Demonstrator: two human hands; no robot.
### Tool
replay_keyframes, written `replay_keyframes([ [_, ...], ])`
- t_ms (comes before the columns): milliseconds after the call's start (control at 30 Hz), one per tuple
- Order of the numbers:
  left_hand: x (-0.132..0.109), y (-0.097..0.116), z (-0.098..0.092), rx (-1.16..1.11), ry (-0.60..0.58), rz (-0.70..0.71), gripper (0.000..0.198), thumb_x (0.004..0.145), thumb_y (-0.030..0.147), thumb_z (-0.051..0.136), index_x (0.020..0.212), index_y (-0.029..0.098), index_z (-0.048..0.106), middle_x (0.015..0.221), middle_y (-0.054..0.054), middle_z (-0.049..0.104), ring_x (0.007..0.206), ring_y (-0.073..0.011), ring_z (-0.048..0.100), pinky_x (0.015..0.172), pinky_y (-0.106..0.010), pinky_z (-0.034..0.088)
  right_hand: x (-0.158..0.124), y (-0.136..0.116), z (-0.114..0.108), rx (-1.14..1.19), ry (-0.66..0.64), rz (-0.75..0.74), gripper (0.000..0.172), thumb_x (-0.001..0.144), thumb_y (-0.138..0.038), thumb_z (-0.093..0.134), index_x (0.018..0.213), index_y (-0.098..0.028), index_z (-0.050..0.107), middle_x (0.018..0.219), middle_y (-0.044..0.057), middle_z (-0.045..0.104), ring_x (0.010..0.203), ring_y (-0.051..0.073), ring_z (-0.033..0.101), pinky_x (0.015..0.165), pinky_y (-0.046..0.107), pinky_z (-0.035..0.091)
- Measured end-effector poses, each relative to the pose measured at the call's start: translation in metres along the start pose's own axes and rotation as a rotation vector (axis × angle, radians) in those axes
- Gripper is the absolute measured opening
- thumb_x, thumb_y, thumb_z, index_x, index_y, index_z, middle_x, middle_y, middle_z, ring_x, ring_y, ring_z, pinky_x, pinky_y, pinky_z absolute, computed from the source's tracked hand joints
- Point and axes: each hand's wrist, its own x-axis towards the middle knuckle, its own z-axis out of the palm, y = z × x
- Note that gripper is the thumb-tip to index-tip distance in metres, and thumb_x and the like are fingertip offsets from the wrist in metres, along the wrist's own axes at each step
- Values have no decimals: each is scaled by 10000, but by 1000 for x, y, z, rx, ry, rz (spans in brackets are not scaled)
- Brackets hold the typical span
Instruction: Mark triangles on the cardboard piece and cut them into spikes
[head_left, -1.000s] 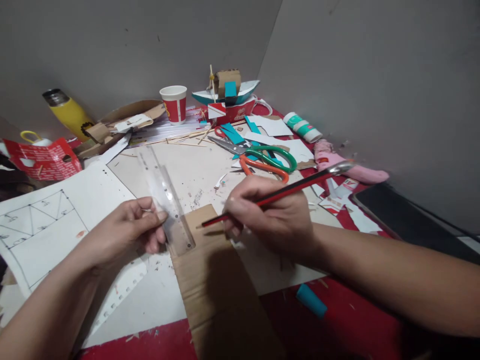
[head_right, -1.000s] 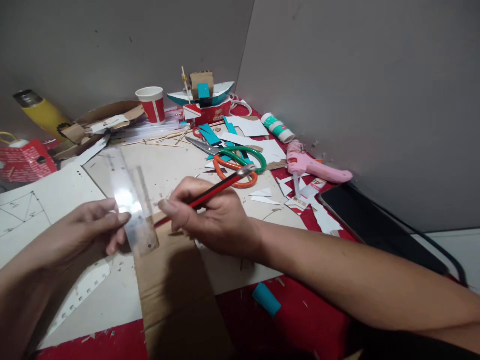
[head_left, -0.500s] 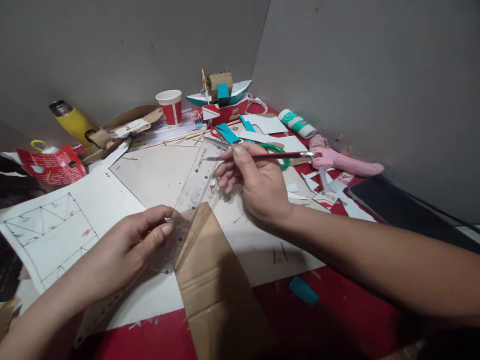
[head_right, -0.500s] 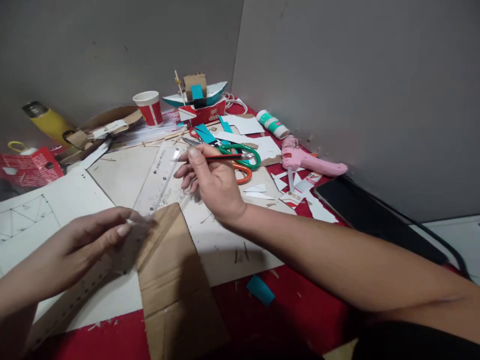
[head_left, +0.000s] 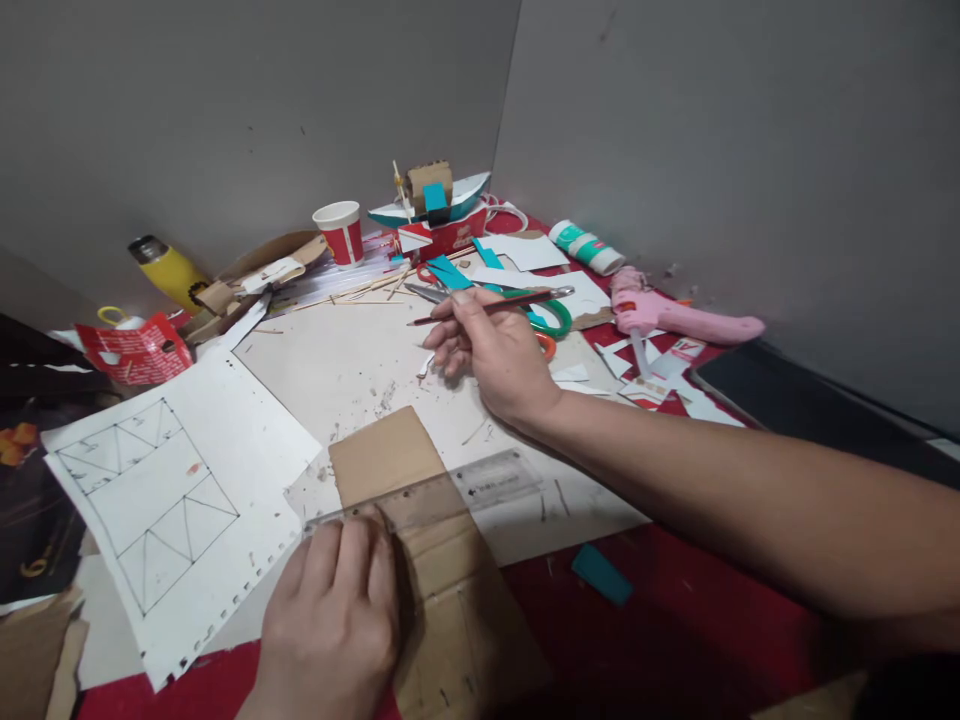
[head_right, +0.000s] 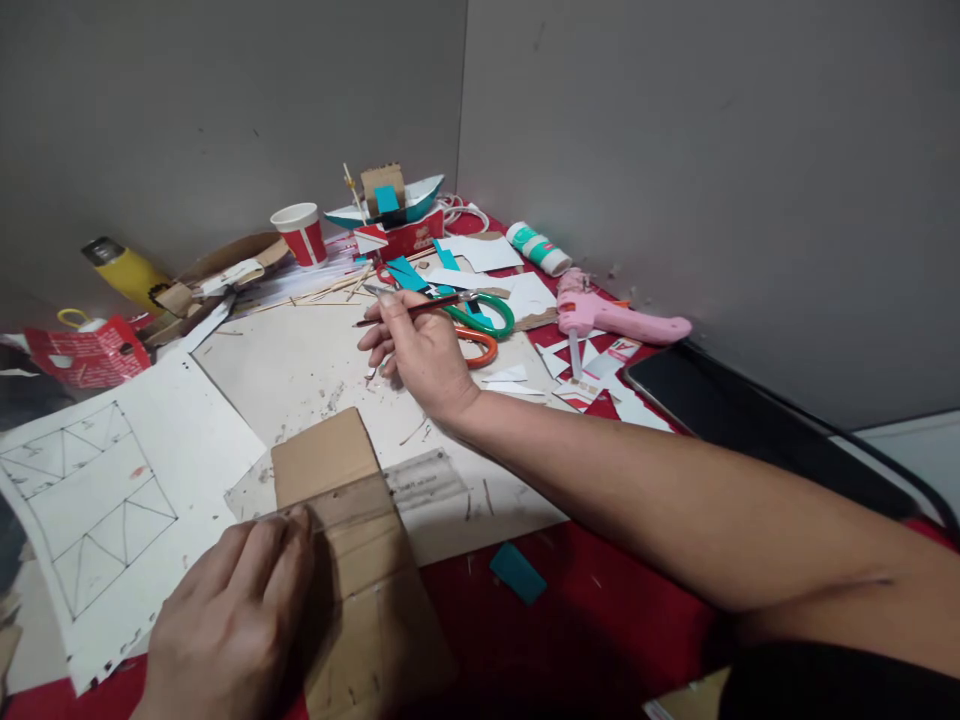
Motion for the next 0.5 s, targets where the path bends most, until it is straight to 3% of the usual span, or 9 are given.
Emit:
replay_keyframes([
  [133, 0, 9, 4, 13, -31, -113, 318, 902, 176, 516, 1180, 104, 653, 1050, -179, 697, 929, -311, 590, 782, -413, 474, -1, 2, -1, -7, -43, -16, 404, 864, -571, 579, 807, -172, 558, 588, -20, 616, 440, 72, 562, 337, 156, 380],
  [300, -2, 11, 18, 81, 140, -7, 377, 883, 247, 600, 1190, 29, 623, 1096, -184, 714, 922, -292, 633, 755, -376, 487, -1, 3, -2, -40, -70, 20, 404, 884, -572, 548, 805, -175, 551, 595, -27, 612, 434, 62, 562, 349, 154, 388],
  [500, 1, 26, 21, 41, 165, -125, 411, 896, 327, 581, 1141, 1, 633, 1064, -197, 729, 895, -305, 650, 759, -413, 472, -1, 6, -3, -66, -105, 20, 336, 933, -473, 530, 805, -165, 565, 592, -15, 625, 439, 67, 564, 359, 158, 401],
])
